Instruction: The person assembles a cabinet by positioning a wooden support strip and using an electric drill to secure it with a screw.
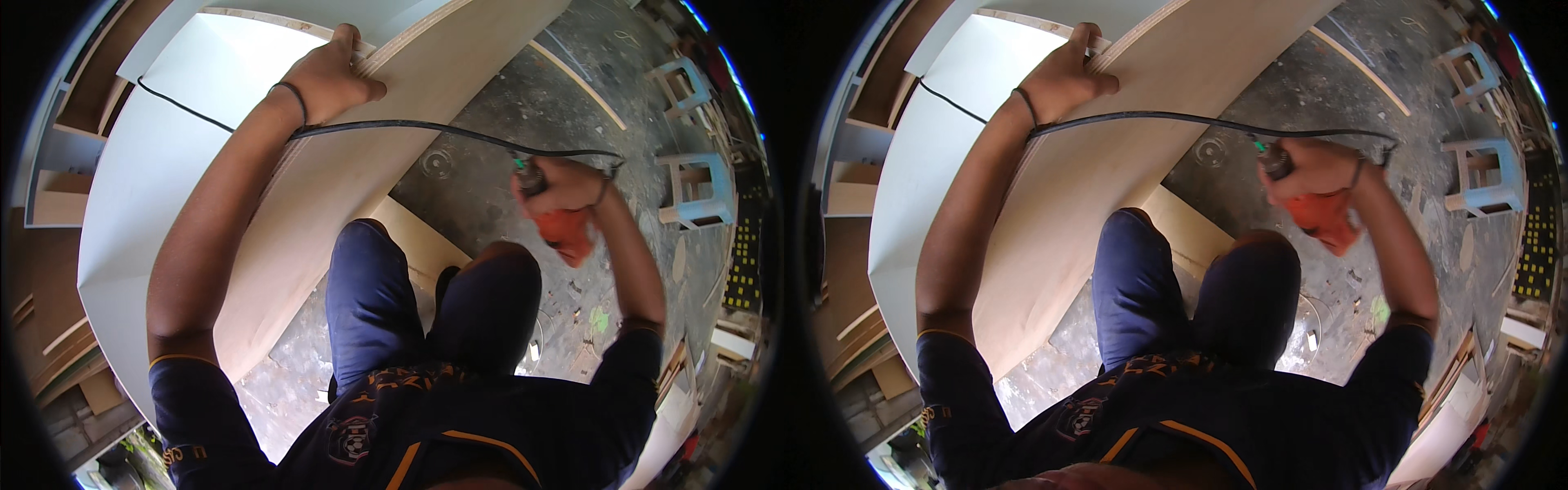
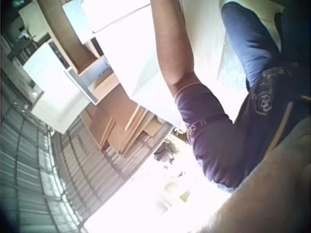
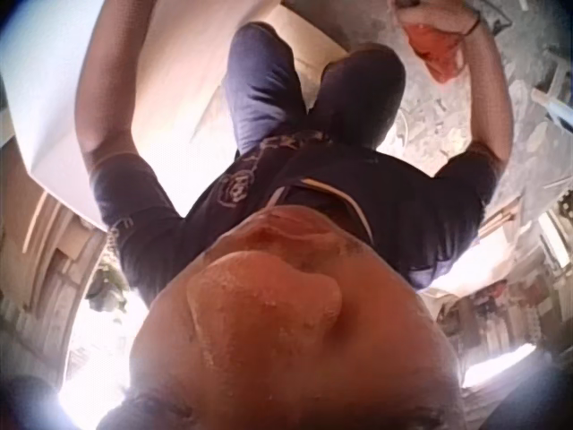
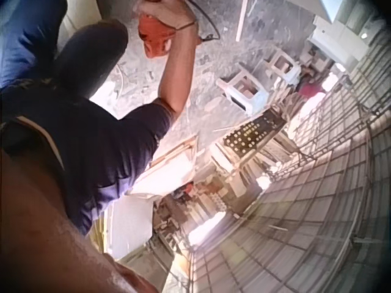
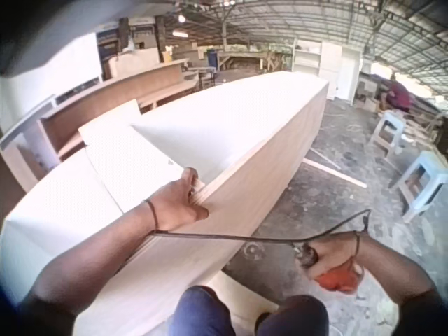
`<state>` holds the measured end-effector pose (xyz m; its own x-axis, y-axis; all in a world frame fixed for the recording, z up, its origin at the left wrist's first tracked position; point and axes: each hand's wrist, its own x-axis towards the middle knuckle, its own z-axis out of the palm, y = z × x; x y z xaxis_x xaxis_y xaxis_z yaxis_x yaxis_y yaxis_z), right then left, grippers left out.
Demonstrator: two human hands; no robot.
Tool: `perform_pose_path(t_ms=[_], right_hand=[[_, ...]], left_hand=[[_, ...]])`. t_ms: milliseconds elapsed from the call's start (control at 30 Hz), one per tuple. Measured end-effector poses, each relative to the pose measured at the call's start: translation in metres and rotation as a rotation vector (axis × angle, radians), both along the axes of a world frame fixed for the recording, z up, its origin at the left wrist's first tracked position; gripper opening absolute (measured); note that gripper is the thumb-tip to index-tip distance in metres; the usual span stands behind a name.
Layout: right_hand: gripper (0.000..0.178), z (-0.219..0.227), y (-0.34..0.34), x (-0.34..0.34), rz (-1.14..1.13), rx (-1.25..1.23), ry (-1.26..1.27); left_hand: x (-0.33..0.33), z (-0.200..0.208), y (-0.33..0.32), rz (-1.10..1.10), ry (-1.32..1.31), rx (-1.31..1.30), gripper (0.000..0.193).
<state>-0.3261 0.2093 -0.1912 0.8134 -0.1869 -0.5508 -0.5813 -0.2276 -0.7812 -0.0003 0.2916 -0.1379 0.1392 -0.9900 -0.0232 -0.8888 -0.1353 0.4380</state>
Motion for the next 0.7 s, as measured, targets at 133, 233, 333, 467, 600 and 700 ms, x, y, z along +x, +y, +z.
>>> perform_pose_path(t_ms=[133,233,333,467,600,700], right_hand=[[0.027,0.07,0.05,-0.015,0.162,-0.004,0.173],[0.032,0.049,0.136,-0.028,-0.13,0.17,0.059],[0.036,-0.005,0.202,-0.015,-0.471,0.218,0.057],[0.042,-0.056,0.221,0.02,-0.437,-0.128,-0.075],[0.032,-0.115,0.228,0.02,-0.403,-0.238,-0.098],[0.027,-0.13,0.239,0.032,-0.448,-0.217,-0.164]], left_hand=[[0.002,0.014,-0.003,0.037,-0.029,0.058,0.071],[0.018,-0.012,-0.015,-0.331,-0.337,-0.076,0.072],[-0.01,0.011,-0.018,0.025,0.02,0.068,0.067],[0.0,0.011,-0.015,0.021,-0.077,0.034,0.072],[0.007,0.005,-0.02,-0.015,-0.046,-0.01,0.075],[0.007,0.003,-0.017,-0.008,-0.1,-0.008,0.076]])
